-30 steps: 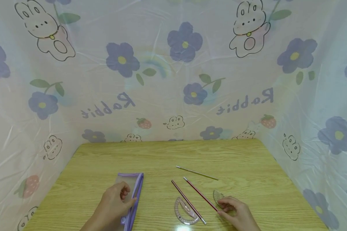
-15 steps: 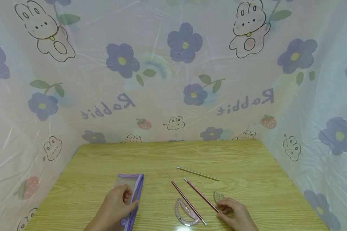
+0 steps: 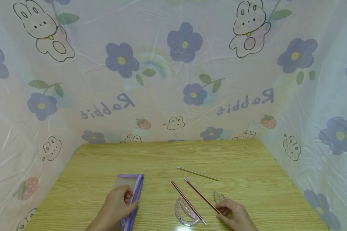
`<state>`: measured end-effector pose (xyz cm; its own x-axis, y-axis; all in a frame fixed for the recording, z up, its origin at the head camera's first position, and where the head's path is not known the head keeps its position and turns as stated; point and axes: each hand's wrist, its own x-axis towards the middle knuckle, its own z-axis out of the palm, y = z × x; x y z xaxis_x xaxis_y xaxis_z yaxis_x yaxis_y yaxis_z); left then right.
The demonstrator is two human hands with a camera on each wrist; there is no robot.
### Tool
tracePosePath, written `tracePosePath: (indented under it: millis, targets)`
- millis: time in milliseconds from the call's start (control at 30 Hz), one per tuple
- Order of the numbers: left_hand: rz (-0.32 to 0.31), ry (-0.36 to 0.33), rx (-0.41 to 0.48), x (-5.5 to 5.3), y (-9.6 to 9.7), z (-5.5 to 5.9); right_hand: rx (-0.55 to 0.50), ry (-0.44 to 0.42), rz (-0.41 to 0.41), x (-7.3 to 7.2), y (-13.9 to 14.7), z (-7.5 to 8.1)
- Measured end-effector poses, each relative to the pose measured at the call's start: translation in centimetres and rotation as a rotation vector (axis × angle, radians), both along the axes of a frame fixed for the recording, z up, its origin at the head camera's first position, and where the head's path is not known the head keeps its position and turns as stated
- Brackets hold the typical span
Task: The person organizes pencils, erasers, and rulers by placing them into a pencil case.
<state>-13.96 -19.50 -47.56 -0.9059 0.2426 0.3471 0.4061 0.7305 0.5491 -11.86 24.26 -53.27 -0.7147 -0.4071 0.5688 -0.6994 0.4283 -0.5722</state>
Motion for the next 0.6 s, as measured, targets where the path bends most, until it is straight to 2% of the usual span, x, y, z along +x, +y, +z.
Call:
tracePosePath:
  millis: [300,600]
  targets:
    - [-0.026,-0.019,0.016,-0.07,-0.01,-0.1,0.024,0.005,-0.002,0.06,-0.22,0.35]
    - [-0.025,-0.053,0.031,-0.07,0.11,-0.05,0.05,0.024,-0.005,-0.07,-0.38,0.34]
